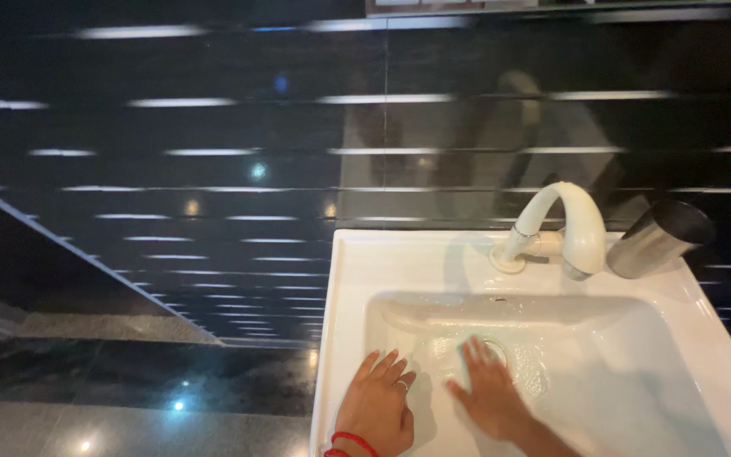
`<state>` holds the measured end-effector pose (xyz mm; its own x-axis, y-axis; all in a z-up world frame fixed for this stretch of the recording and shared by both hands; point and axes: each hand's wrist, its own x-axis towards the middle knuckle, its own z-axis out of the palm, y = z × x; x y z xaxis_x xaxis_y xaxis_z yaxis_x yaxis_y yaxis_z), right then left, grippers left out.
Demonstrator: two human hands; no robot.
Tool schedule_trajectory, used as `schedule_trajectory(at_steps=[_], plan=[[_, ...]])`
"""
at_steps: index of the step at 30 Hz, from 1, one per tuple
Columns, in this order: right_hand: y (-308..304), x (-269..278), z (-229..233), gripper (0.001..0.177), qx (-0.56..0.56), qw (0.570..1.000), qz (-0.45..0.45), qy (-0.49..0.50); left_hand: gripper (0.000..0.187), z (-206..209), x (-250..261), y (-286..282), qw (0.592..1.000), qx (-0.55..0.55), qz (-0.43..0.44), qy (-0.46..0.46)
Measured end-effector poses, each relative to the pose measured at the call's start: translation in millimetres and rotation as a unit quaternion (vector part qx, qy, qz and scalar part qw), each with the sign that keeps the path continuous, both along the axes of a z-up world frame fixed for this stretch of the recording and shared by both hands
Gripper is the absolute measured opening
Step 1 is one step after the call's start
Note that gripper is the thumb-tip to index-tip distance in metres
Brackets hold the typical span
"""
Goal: The person rinses a metal cup, then uses a green sponge to scrub the white bathroom sink basin and faucet area. The person repeatedly wets the sponge and scrubs the sink surface throughout the clip.
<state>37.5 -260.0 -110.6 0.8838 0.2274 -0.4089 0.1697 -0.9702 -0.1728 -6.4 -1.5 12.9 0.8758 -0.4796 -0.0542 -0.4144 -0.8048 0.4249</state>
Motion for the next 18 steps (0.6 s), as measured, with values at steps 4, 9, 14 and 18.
schedule_trajectory(at_steps=[4,9,14,18], plan=[[-36.1,7.4,-8.1,0.089,-0.024,0.98,-0.043,-0.192,0.058,-1.9,0.5,0.7,1.0,-0.018,0.007,0.007],[-12.7,13.0,-33.0,0.092,-0.02,0.986,-0.12,-0.117,0.058,-7.1,2.1,2.2,0.999,-0.039,0.012,-0.002],[21.2,-3.3,-63.5,0.09,0.085,0.994,0.063,-0.027,0.056,-13.7,0.0,2.7,0.999,-0.048,0.014,-0.014],[-19.6,-7.9,-58.1,0.09,0.122,0.975,0.182,0.04,0.053,-10.2,5.4,3.1,0.999,-0.048,0.006,-0.014]])
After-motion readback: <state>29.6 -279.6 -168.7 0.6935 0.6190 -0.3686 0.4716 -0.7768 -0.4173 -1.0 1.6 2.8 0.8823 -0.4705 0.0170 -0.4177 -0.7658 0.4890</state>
